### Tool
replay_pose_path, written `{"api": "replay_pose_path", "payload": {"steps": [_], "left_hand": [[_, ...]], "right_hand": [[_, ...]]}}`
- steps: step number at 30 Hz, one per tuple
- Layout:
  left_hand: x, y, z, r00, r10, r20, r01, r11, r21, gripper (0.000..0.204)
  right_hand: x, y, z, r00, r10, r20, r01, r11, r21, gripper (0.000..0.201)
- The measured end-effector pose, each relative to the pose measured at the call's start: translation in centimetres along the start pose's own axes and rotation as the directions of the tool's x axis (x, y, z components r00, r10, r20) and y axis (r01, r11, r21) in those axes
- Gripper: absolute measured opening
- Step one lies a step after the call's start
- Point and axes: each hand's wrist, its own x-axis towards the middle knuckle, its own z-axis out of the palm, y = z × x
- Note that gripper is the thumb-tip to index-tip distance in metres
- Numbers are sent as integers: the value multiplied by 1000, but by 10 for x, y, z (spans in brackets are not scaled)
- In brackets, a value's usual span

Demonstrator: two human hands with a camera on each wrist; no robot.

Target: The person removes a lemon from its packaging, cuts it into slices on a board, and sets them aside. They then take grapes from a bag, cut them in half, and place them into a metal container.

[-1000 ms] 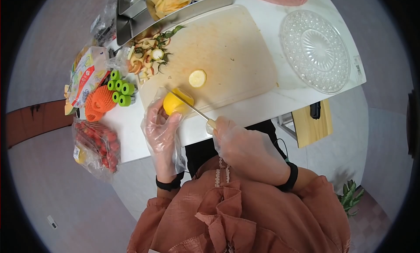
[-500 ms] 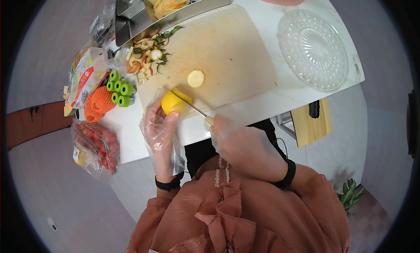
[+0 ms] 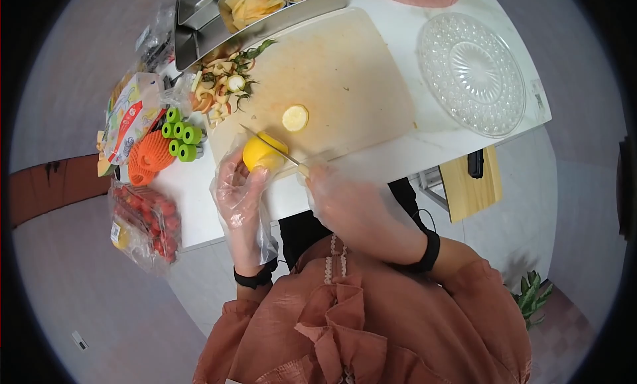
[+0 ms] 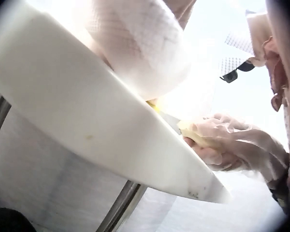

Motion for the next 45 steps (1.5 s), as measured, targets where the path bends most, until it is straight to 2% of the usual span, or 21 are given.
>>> {"api": "replay_pose_path", "payload": {"steps": [2,3,5,6,8,12,14,15,17,21,23,26,27,29,30,32,33,35,39,41,45], "left_hand": [[1,-5,-7,1000,-11,12,10,997,73,43],[1,-7,-8,1000,-8,9,7,997,72,43],[1,-10,-8,1000,16,6,-16,997,73,44],[1,-11,-7,1000,16,7,-16,997,69,44],[0,-10,-4,999,36,-2,-36,999,34,43],[0,1,1,1000,26,-4,-26,999,25,43],[0,0,-4,1000,-28,-3,28,996,80,42],[0,-1,-5,1000,-25,-5,25,997,79,42],[1,-5,-3,1000,4,-13,-4,999,37,42],[0,-12,-6,998,58,0,-58,995,77,42],[2,-9,-7,1000,12,8,-13,999,37,43],[2,-4,-6,1000,-24,5,24,999,28,43],[2,-6,-6,1000,-22,6,22,999,27,43],[3,-10,-6,1000,17,-2,-16,999,30,42],[3,-10,-6,1000,16,-2,-16,999,29,42],[2,-9,-5,1000,16,11,-16,1000,23,42],[2,-7,-5,1000,13,10,-13,1000,25,42],[2,-2,-4,1000,2,13,-3,998,65,42],[1,-7,-4,1000,-10,-14,11,1000,19,41],[2,-7,-2,1000,3,-10,-3,1000,-13,42],[2,-9,-3,1000,28,-5,-28,999,-15,43]], "right_hand": [[8,-1,8,994,111,-5,-106,960,258,12],[5,1,6,994,108,-6,-102,961,256,12],[-8,7,1,994,-91,-66,96,993,69,12],[-12,6,-3,994,-90,-65,94,993,66,12],[-19,0,-18,987,81,140,-90,994,58,12],[-4,2,-4,1000,-5,15,5,1000,-17,12],[3,0,3,988,149,-31,-132,938,319,11],[0,3,4,989,147,-32,-129,939,318,11],[-11,10,0,993,-100,-69,103,994,46,13],[-17,3,-13,999,8,45,-10,999,51,15],[-6,4,-13,999,37,-36,-27,968,249,14],[3,3,2,991,131,-12,-119,932,342,14],[-1,4,0,991,131,-14,-119,933,340,14],[-10,7,-9,998,-13,-56,24,977,210,14],[-10,6,-13,998,-12,-55,24,978,210,14],[-9,2,-24,992,84,99,-106,965,239,14],[-7,2,-18,991,84,102,-106,965,241,14],[0,7,3,984,73,-162,8,892,451,12],[0,11,6,987,-5,-160,71,908,412,12],[-9,6,-12,994,87,-65,-57,925,377,12],[-7,2,-15,987,159,20,-156,928,338,13]]}}
